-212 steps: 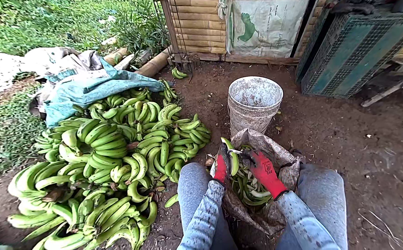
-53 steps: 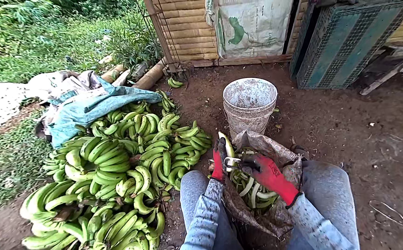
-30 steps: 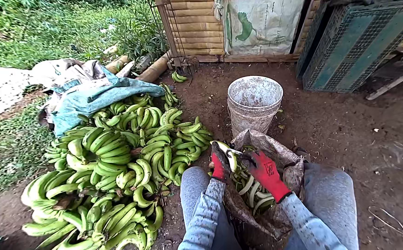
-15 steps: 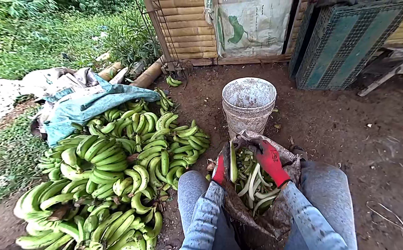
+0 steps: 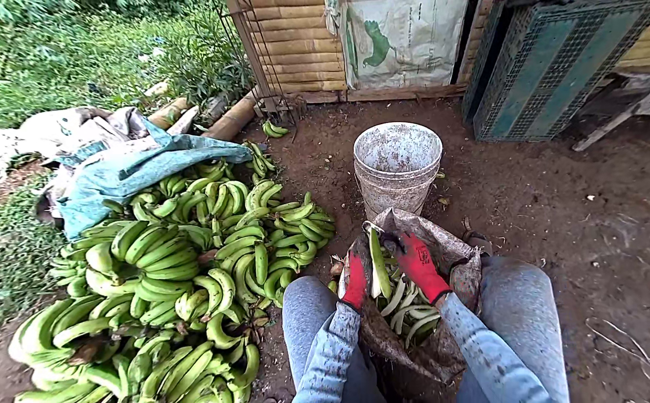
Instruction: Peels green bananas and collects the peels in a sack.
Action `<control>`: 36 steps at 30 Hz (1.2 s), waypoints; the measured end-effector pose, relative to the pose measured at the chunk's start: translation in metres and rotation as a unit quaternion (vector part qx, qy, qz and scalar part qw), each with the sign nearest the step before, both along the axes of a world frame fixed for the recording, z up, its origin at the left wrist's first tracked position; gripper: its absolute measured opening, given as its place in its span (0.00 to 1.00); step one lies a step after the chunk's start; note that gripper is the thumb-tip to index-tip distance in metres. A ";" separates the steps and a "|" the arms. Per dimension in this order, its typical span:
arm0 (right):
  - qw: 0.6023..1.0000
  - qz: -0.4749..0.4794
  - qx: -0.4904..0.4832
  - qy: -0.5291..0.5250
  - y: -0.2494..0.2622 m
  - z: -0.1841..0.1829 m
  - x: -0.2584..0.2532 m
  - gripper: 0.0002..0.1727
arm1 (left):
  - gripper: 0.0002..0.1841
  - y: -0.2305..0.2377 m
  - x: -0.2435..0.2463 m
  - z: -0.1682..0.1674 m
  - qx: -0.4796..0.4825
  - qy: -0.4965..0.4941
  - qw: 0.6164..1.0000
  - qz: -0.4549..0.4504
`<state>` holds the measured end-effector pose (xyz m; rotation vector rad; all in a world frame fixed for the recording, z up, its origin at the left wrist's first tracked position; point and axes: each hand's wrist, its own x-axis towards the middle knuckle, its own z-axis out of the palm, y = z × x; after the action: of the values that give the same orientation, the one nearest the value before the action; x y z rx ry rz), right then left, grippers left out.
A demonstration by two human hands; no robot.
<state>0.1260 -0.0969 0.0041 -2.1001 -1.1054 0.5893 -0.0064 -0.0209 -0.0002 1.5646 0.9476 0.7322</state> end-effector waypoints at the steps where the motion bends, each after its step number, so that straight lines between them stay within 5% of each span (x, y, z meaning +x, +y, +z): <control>1: 0.999 -0.036 -0.012 0.010 0.003 -0.006 0.005 0.22 | 0.23 -0.002 -0.001 0.000 0.000 0.023 1.000 -0.013; 4: 0.992 -0.121 0.012 0.033 0.001 -0.019 0.020 0.22 | 0.21 0.001 0.012 0.023 0.032 -0.038 0.999 0.020; 9: 0.998 -0.065 0.022 0.006 0.001 -0.032 0.007 0.23 | 0.29 0.074 0.093 0.148 0.247 -0.223 0.943 -0.001; 13: 0.998 -0.028 0.027 -0.041 -0.008 -0.031 -0.002 0.22 | 0.38 0.152 0.085 0.196 0.418 -0.133 0.898 -0.019; 16: 0.997 -0.016 0.058 -0.047 -0.014 -0.031 -0.002 0.22 | 0.32 0.174 0.006 0.149 0.421 -0.056 0.905 -0.012; 19: 0.995 0.000 0.086 -0.048 -0.017 -0.035 -0.004 0.20 | 0.25 0.184 -0.086 0.030 0.260 0.197 0.945 -0.007; 21: 0.996 0.013 0.073 -0.040 -0.015 -0.037 -0.007 0.20 | 0.19 0.170 -0.131 -0.055 0.098 0.393 0.913 -0.053; 23: 0.998 0.022 0.055 -0.038 -0.014 -0.039 -0.010 0.20 | 0.22 0.143 -0.145 -0.112 -0.055 0.533 0.834 -0.131; 26: 0.998 0.040 0.034 -0.030 -0.009 -0.044 -0.018 0.21 | 0.26 0.103 -0.141 -0.169 -0.077 0.546 0.832 -0.055; 28: 0.998 0.056 0.008 -0.025 -0.007 -0.048 -0.022 0.21 | 0.26 0.095 -0.137 -0.183 -0.110 0.504 0.856 0.042; 31: 0.997 0.077 -0.007 -0.025 -0.011 -0.050 -0.027 0.21 | 0.24 0.081 -0.148 -0.165 -0.154 0.481 0.863 -0.005; 36: 0.998 0.054 -0.005 -0.027 -0.017 -0.034 -0.023 0.24 | 0.26 0.061 -0.195 -0.148 -0.041 0.380 0.923 0.036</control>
<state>0.1034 -0.1142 -0.0300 -2.0859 -1.2541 0.5941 -0.2017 0.0397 -0.1478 1.7716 1.5781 0.0974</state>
